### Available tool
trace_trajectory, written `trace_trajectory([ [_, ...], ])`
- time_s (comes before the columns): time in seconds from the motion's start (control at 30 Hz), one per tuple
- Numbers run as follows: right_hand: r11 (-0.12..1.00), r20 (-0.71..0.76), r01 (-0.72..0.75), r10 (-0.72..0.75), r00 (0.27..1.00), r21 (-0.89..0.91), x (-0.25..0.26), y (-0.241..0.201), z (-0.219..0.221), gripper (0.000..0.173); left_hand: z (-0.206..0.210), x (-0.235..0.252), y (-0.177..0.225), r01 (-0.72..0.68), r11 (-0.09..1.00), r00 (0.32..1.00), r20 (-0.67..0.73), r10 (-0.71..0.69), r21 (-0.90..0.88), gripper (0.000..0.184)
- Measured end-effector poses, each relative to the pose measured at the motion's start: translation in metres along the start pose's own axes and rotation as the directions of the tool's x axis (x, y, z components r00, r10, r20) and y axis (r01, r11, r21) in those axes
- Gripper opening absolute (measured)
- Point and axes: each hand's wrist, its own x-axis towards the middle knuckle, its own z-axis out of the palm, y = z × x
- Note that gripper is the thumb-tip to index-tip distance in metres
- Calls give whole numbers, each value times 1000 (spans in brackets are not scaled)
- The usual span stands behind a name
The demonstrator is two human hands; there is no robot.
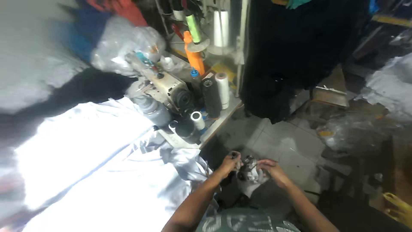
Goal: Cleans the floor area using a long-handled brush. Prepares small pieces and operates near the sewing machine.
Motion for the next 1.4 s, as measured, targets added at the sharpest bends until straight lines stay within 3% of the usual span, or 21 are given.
trace_trajectory([
  [0.1, 974, 201, -43, 89, 976, -221, 7, -10, 41, 33, 17, -9, 5, 35, 998, 998, -42, -37, -52, 39],
  [0.23, 992, 232, -30, 59, 971, -126, 17, 2, 61, 37, 13, -11, 4, 13, 1000, 998, -55, -15, -26, 37],
  [0.37, 990, 162, 21, 1, 987, -137, 25, 5, 63, 25, 12, -11, 3, -38, 998, 999, -28, 39, 46, 34],
  [0.47, 987, 132, 30, -9, 991, -156, 27, 1, 56, 23, -6, -1, 13, -48, 961, 999, 5, 48, 273, 41],
  [0.63, 999, -49, 33, -33, 998, -15, 18, -1, 26, 20, -53, 3, 15, 80, 889, 987, -161, -7, 451, 45],
  [0.77, 986, -204, 163, -155, 967, 22, 8, -13, 6, 14, -86, 13, 1, 35, 975, 932, -359, 47, 218, 45],
  [0.97, 962, -381, 271, -265, 886, -40, -1, -35, -7, 14, -86, 18, 11, 28, 983, 944, -329, 33, 180, 50],
  [1.07, 953, -454, 302, -272, 849, -7, 4, -42, -23, 11, -81, 25, 10, 20, 999, 915, -401, -33, -36, 50],
  [1.23, 956, -440, 293, -251, 862, 29, 43, -60, -45, 10, -70, 33, 0, -187, 942, 823, -568, -5, -280, 56],
  [1.3, 964, -390, 260, -219, 894, 53, 67, -68, -49, 10, -55, 36, -8, -326, 896, 755, -653, 55, -302, 75],
  [1.4, 974, -294, 203, -164, 941, 104, 106, -73, -53, 11, -42, 37, -8, -393, 839, 713, -700, 20, -376, 93],
])
